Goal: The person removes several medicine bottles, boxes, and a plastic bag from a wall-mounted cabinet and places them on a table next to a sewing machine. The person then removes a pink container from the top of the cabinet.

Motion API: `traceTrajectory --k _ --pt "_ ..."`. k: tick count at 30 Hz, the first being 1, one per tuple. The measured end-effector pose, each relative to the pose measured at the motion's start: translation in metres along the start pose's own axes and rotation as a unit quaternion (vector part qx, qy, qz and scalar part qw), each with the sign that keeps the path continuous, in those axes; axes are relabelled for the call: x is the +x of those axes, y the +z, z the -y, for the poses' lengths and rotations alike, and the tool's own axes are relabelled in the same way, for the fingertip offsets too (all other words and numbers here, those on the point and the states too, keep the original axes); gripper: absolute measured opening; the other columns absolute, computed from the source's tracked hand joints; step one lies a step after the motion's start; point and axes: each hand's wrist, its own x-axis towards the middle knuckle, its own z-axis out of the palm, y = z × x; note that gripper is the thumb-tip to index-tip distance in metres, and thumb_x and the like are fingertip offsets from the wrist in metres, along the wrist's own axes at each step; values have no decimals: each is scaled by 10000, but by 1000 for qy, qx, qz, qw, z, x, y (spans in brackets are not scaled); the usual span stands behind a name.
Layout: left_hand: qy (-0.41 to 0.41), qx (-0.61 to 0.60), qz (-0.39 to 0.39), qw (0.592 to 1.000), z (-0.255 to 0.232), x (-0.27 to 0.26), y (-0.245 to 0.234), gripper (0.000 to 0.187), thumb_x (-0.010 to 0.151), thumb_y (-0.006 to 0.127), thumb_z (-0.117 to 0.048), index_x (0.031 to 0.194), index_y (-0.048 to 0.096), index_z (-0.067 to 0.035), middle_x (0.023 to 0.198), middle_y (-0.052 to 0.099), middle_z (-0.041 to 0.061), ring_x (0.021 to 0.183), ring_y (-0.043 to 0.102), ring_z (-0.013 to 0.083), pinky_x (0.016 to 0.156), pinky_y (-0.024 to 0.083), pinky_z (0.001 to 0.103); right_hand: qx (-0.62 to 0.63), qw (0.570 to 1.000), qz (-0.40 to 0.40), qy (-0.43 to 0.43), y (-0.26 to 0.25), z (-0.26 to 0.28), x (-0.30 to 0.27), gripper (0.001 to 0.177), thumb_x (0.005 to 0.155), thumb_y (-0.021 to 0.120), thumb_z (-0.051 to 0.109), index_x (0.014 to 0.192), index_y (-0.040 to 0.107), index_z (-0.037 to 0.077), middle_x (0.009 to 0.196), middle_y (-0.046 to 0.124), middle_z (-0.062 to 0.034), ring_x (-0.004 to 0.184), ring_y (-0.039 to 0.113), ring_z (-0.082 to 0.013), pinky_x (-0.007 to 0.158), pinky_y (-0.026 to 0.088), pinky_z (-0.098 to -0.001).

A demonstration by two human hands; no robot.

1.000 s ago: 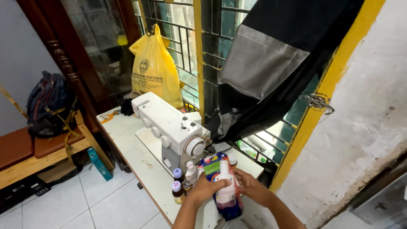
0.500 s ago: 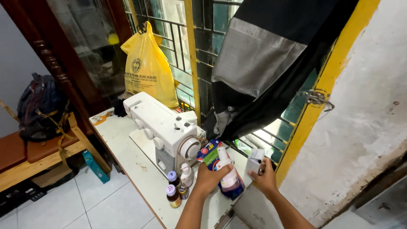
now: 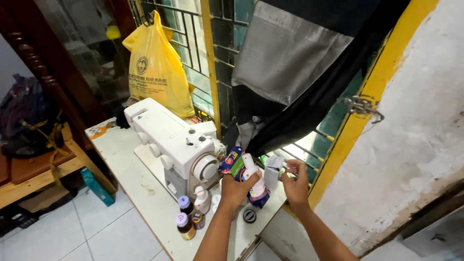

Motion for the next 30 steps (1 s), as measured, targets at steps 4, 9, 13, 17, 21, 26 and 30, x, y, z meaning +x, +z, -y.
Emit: traceTrajectory --k 4,9,13,17,21,26,30 --pt "39 8 21 999 1 6 10 469 726 891 -298 1035 769 34 934 798 98 815 763 183 740 603 331 -64 973 214 -57 -1 67 -27 739 669 884 63 1333 562 96 1073 668 -69 967 644 -165 778 538 -279" --pt "39 31 39 998 1 9 14 486 749 869 -386 1004 771 16 887 792 96 754 737 155 675 583 310 -59 975 203 -62 -1 90 -28 789 719 853 70 1424 500 95 1116 658 -69 982 648 -156 766 583 -294" --pt "-73 134 25 988 11 10 14 536 929 690 -489 1020 783 32 811 736 207 634 652 270 595 488 407 -44 987 141 -62 -5 64 -28 745 706 812 41 1389 514 67 1200 671 -82 1077 684 -179 805 651 -329" --pt "4 74 -35 997 27 7 2 492 902 689 -482 1082 759 -29 939 796 92 835 721 146 785 555 320 -118 988 100 -10 -6 35 -41 717 694 804 19 1348 514 59 1223 638 -94 1120 678 -215 839 658 -340" --pt "48 69 -55 995 34 9 -8 443 916 665 -432 1128 737 -49 963 796 97 867 724 171 812 555 339 -130 987 93 13 2 3 -56 703 679 816 -2 1306 504 52 1241 624 -108 1151 678 -244 898 642 -351" --pt "61 109 -77 989 35 7 -13 407 938 648 -402 1105 735 -42 962 796 116 883 763 211 823 561 354 -156 982 97 34 18 -20 -61 746 657 872 -13 1285 476 58 1279 591 -113 1204 649 -271 953 618 -357" --pt "84 132 -98 983 32 1 -17 415 937 647 -415 1066 745 -32 917 793 148 862 771 249 805 564 370 -164 982 90 27 15 -22 -60 830 643 892 -23 1343 455 64 1257 580 -128 1204 612 -282 921 608 -366"
